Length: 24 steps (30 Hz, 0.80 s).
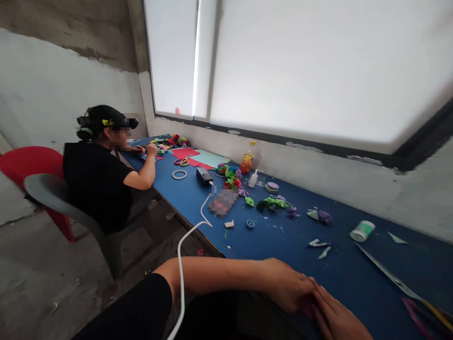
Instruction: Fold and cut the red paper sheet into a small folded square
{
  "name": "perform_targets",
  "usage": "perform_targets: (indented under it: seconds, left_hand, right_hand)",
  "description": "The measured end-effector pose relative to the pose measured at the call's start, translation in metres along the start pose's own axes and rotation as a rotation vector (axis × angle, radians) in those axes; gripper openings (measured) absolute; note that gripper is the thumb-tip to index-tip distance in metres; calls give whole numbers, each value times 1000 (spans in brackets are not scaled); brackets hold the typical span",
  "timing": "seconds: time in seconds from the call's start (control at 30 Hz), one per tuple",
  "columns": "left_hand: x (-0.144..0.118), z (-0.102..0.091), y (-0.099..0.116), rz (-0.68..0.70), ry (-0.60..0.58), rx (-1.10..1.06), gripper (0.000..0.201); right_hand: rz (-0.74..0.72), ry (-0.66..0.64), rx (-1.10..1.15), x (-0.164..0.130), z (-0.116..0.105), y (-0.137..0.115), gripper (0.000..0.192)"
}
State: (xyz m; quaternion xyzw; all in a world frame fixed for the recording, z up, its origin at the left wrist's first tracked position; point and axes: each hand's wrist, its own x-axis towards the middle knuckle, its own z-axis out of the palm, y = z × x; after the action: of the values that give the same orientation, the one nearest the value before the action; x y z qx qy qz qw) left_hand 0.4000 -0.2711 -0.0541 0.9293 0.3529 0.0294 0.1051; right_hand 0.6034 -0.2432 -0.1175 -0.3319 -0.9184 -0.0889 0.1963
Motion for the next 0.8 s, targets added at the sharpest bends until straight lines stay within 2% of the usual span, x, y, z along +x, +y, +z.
perform_targets:
  seconds: [0.07, 0.17, 0.27, 0.33, 0.4, 0.47, 0.67, 0.73, 0.8]
  left_hand:
    - [-5, 6, -2, -19, 60, -29, 50]
    - [-17, 14, -11, -59, 88, -76, 51]
    - [-28, 19, -20, -54, 117, -147, 50]
    - [-34, 22, -24, -34, 149, -228, 47]
    - [-38, 24, -26, -26, 193, -326, 44]
    - [-40, 25, -27, -55, 262, -450, 40]
    - [-47, 27, -24, -180, 618, -880, 26]
    - [-50, 27, -23, -237, 687, -930, 25]
    - [-52, 27, -21, -269, 722, -909, 26]
  right_hand:
    - [26, -141, 7, -5, -9, -8, 43]
    - [138, -321, -4, -11, -27, -17, 51]
    - [239, -368, 9, -15, -39, -24, 52]
    - [289, -332, 47, -16, -42, -29, 51]
    - [339, -232, 133, -18, -45, -34, 49]
    - [419, -61, 265, -22, -49, -39, 45]
    - [866, 520, 856, -35, -66, -60, 28]
    - [841, 654, 1134, -34, -72, -76, 46]
    - [722, 652, 1384, -31, -80, -98, 52]
